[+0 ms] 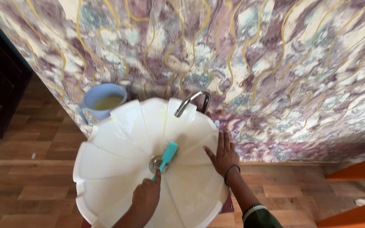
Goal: The person scrubs the interior of a white, flower-shaped pedestal sink using a teal scrub brush. They repeatedly dip the brush into a blue pitcher containing a yellowish liquid and apply it to the sink's surface, focusing on the basin and the drain area.
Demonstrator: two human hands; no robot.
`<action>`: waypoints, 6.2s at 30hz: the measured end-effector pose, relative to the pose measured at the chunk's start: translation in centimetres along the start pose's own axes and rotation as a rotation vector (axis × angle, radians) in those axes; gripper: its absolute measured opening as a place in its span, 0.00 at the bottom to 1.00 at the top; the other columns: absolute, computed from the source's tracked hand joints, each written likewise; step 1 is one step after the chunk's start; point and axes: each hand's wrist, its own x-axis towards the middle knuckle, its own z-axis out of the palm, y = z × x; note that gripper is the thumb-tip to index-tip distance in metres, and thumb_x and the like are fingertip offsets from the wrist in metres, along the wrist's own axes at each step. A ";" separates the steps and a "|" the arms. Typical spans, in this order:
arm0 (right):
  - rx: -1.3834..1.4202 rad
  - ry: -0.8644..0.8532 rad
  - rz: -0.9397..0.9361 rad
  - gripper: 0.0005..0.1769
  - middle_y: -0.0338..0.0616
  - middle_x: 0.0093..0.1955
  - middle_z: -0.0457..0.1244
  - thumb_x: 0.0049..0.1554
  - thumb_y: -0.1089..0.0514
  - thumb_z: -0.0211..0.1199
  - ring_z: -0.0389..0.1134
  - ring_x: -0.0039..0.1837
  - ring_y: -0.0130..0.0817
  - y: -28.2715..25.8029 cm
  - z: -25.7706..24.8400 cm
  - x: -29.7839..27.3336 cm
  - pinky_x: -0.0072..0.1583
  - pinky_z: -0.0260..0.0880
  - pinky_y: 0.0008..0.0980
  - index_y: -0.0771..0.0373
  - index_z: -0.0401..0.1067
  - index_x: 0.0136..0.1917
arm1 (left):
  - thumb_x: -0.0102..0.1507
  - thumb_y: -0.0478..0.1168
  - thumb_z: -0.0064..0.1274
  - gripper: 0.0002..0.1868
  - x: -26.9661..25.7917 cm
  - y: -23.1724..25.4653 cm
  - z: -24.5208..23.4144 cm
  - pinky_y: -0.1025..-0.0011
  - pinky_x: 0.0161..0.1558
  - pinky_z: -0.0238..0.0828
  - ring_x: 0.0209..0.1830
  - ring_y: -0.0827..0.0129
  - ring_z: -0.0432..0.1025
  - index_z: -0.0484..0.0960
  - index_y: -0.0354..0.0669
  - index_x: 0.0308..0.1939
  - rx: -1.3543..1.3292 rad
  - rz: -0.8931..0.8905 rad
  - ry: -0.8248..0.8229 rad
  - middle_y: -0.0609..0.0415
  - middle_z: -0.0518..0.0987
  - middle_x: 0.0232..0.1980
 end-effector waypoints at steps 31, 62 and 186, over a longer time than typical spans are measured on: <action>0.038 -0.086 0.068 0.57 0.53 0.85 0.39 0.57 0.22 0.47 0.49 0.79 0.57 -0.8 -1.5 0.0 0.69 0.63 0.48 0.61 0.39 0.82 | 0.67 0.33 0.46 0.40 -0.3 3.7 -5.2 0.61 0.27 0.78 0.29 0.59 0.79 0.46 0.44 0.81 -0.046 0.131 -0.148 0.44 0.78 0.36; 0.069 0.058 -0.057 0.50 0.60 0.82 0.42 0.61 0.25 0.44 0.51 0.77 0.61 -0.3 -1.3 0.0 0.68 0.62 0.53 0.64 0.45 0.81 | 0.65 0.32 0.44 0.41 -4.4 2.0 -7.9 0.58 0.30 0.78 0.31 0.54 0.79 0.44 0.44 0.81 -0.104 0.158 -0.219 0.44 0.76 0.36; 0.089 -0.051 0.039 0.52 0.55 0.83 0.42 0.59 0.23 0.45 0.50 0.79 0.57 -1.0 -1.9 -0.6 0.70 0.61 0.50 0.58 0.43 0.82 | 0.60 0.31 0.47 0.44 6.6 1.3 -6.1 0.55 0.31 0.81 0.33 0.49 0.80 0.45 0.41 0.79 -0.276 0.024 0.200 0.38 0.80 0.41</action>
